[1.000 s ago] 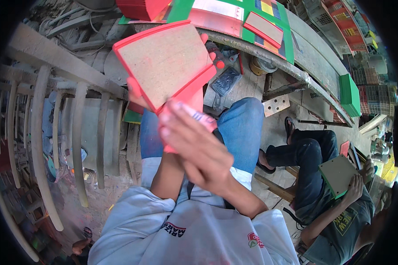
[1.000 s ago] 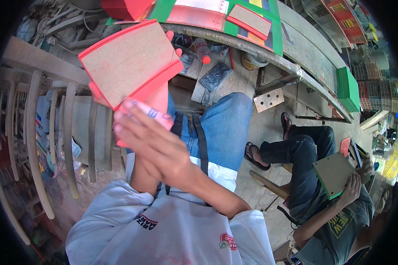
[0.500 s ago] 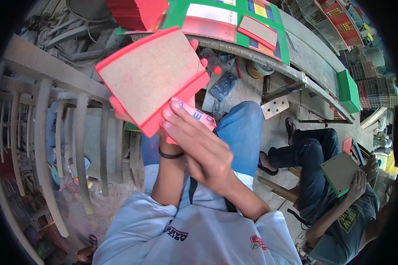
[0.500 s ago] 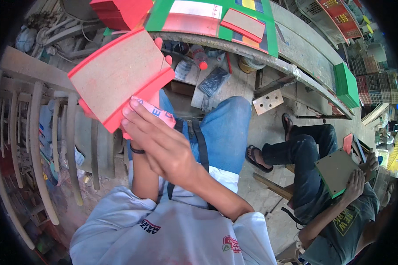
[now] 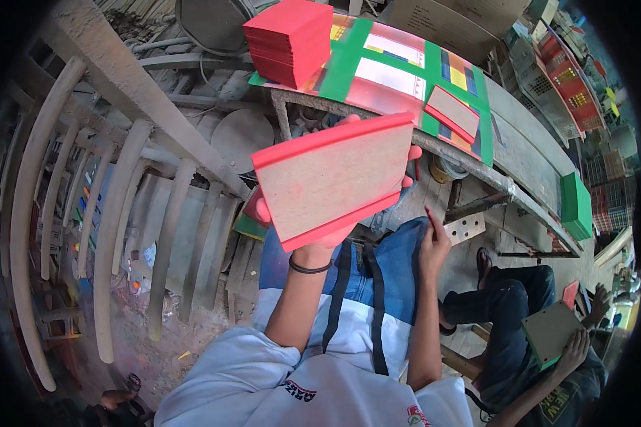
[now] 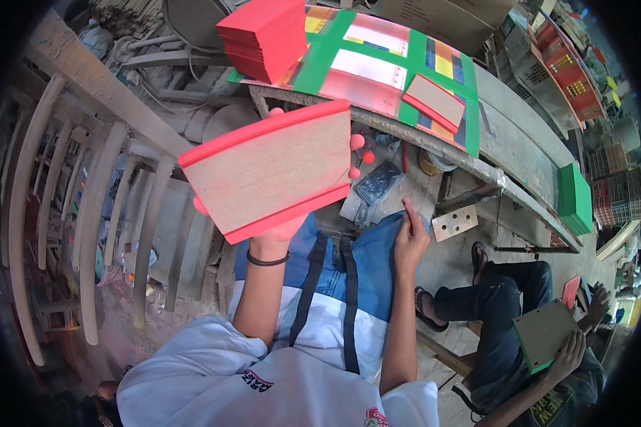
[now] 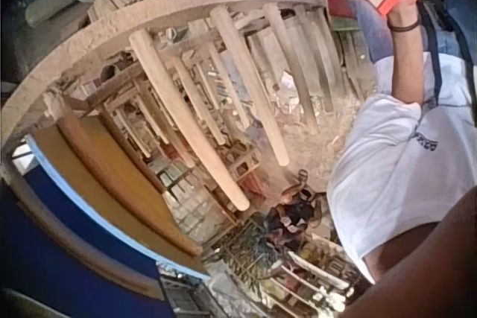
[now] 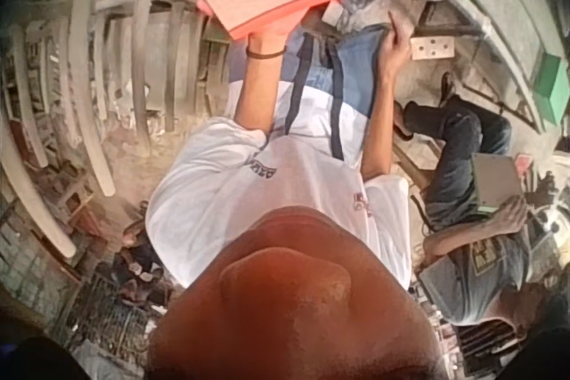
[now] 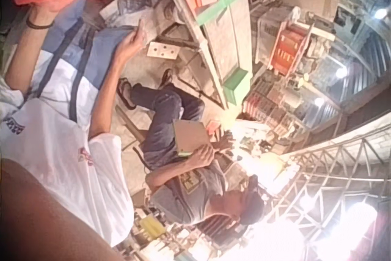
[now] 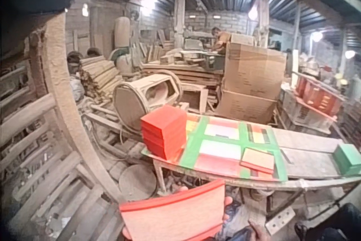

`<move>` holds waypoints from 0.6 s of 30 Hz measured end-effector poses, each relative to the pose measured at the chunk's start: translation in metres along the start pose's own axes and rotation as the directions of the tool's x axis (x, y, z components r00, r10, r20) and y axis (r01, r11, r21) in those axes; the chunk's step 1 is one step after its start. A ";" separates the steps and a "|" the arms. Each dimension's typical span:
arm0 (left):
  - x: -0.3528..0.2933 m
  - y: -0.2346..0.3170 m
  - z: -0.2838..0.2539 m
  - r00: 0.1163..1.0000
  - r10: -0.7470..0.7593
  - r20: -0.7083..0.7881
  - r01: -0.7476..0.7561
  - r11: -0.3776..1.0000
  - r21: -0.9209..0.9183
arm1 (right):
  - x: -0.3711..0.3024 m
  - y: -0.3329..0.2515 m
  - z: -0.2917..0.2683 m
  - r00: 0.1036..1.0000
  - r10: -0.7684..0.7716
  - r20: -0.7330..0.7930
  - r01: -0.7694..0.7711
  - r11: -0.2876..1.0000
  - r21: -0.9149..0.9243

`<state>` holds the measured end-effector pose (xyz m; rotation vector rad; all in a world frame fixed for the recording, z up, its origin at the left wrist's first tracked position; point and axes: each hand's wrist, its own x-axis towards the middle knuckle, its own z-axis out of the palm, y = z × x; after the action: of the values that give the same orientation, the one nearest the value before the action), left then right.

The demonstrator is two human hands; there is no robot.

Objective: The recorder is inspecting and assembling small red-painted wooden blocks in a workshop.

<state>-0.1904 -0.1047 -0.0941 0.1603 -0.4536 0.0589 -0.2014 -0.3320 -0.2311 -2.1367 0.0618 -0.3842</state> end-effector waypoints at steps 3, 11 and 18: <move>0.001 0.014 -0.015 0.959 -0.213 -0.185 0.179 0.966 -0.188 | 0.004 0.013 0.003 0.990 0.137 -0.013 -0.138 0.990 -0.005; 0.005 0.010 -0.017 0.971 -0.036 0.235 0.009 0.993 0.116 | 0.006 0.014 0.009 0.985 0.174 0.003 -0.174 0.985 0.016; 0.012 0.019 0.003 0.996 -0.018 -0.083 0.031 0.987 0.157 | 0.007 0.044 0.007 0.985 0.109 -0.132 -0.102 0.993 0.061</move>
<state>-0.1826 -0.0863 -0.0834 0.3181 -0.3652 0.0768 -0.1876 -0.3524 -0.2693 -2.0423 0.2387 -0.4621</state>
